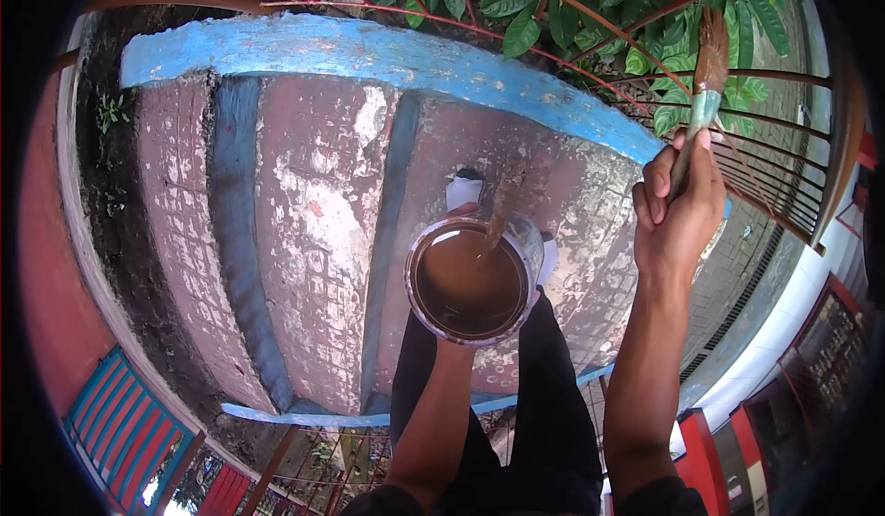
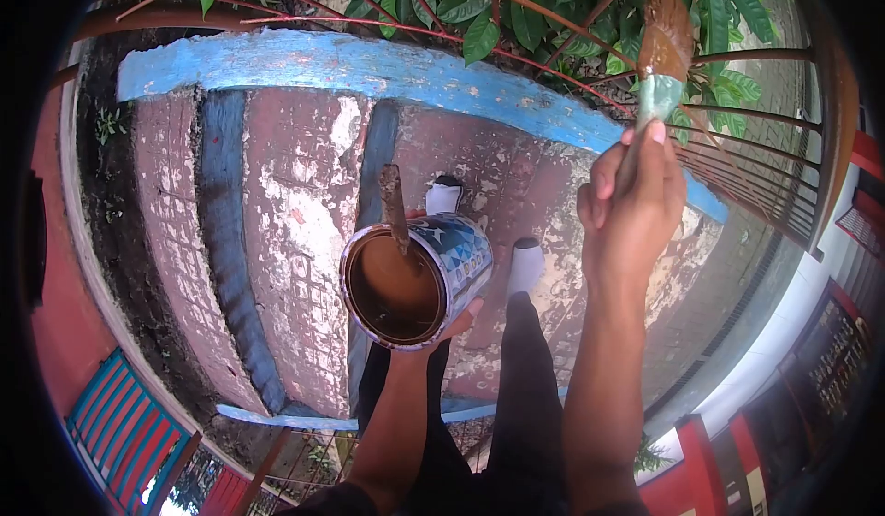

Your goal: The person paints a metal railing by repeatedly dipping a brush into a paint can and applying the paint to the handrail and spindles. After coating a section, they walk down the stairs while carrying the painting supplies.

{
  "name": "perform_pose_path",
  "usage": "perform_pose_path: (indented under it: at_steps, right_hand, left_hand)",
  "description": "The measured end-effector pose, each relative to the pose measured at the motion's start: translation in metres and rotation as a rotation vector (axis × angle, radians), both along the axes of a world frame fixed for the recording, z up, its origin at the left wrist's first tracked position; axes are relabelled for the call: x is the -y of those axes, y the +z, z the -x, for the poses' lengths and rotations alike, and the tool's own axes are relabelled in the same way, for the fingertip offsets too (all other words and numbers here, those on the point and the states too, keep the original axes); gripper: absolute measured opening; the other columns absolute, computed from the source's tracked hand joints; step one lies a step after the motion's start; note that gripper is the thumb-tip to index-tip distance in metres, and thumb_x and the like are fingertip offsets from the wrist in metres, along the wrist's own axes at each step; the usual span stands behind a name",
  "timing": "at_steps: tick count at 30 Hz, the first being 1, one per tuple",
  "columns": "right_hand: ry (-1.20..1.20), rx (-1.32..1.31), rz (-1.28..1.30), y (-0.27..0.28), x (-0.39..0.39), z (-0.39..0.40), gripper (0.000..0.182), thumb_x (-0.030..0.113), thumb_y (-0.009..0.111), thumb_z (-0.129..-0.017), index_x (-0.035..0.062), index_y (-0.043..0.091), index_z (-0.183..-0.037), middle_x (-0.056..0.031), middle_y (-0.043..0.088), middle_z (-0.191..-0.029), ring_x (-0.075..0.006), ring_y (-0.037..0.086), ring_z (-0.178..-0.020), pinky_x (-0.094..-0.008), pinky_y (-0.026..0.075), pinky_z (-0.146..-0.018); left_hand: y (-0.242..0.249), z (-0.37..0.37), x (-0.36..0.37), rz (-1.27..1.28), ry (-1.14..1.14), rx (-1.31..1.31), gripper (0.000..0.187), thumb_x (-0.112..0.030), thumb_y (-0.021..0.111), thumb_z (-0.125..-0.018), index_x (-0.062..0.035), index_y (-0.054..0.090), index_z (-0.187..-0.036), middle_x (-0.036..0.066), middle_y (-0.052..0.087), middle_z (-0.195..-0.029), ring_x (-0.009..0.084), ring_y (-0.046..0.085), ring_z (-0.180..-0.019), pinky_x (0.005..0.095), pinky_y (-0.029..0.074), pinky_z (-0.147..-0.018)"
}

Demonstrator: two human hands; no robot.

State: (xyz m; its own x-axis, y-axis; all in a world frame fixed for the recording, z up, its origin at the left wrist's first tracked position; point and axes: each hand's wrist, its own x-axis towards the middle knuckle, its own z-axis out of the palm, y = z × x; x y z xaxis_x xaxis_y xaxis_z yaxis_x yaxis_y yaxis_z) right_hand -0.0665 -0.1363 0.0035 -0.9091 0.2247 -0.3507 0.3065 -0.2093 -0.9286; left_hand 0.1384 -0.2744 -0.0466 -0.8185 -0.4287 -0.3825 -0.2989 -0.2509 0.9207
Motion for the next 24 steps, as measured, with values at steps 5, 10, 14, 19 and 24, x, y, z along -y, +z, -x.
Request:
perform_pose_path:
  at_steps: [5,10,14,19,24]
  right_hand:
    - [0.234,0.205,0.689,0.006,0.024,0.003,0.039,0.042,0.035,-0.121,0.0115,0.053,-0.105,-0.0013,0.044,-0.06,-0.0083,0.028,-0.041,-0.0253,0.022,-0.036]
    - [0.323,0.286,0.53,0.018,0.045,-0.014,0.042,0.048,0.034,-0.121,0.0128,0.052,-0.106,0.0023,0.038,-0.059,-0.0069,0.025,-0.041,-0.0241,0.021,-0.037]
    - [0.437,0.308,0.322,0.014,0.038,-0.005,0.044,0.05,0.04,-0.119,0.0124,0.054,-0.102,0.0049,0.036,-0.059,-0.0058,0.024,-0.043,-0.0249,0.019,-0.039]
    - [0.269,0.255,0.159,0.01,-0.015,0.022,0.038,0.044,0.046,-0.119,0.0113,0.056,-0.103,0.0057,0.035,-0.06,-0.0043,0.023,-0.045,-0.0233,0.018,-0.039]
    - [0.16,0.223,0.149,0.008,-0.039,0.007,0.041,0.048,0.049,-0.118,0.0123,0.057,-0.099,0.0059,0.036,-0.059,-0.0045,0.026,-0.046,-0.0245,0.019,-0.041]
  left_hand:
    - [-0.006,-0.003,0.002,0.361,-0.137,-0.042,0.121,-0.042,0.096,-0.075,-0.001,0.026,-0.165,0.015,0.05,-0.152,0.0299,0.052,-0.143,0.0458,0.042,-0.122]
    - [0.009,0.003,-0.004,0.124,-0.034,-0.042,0.122,-0.042,0.097,-0.076,0.0002,0.026,-0.166,0.015,0.049,-0.154,0.0306,0.051,-0.144,0.0454,0.04,-0.123]
    - [0.002,-0.001,0.005,0.471,-0.143,-0.065,0.097,-0.026,0.092,-0.08,-0.0075,0.044,-0.163,0.009,0.056,-0.159,0.028,0.053,-0.148,0.0464,0.038,-0.126]
    - [0.007,0.0,0.003,0.271,-0.117,-0.034,0.096,-0.032,0.089,-0.084,-0.0085,0.043,-0.164,0.008,0.055,-0.162,0.0289,0.049,-0.152,0.0492,0.03,-0.131]
    - [0.005,0.006,0.005,0.337,-0.16,-0.142,0.093,-0.036,0.087,-0.087,-0.0116,0.043,-0.165,0.006,0.056,-0.163,0.0285,0.048,-0.154,0.0494,0.031,-0.131]
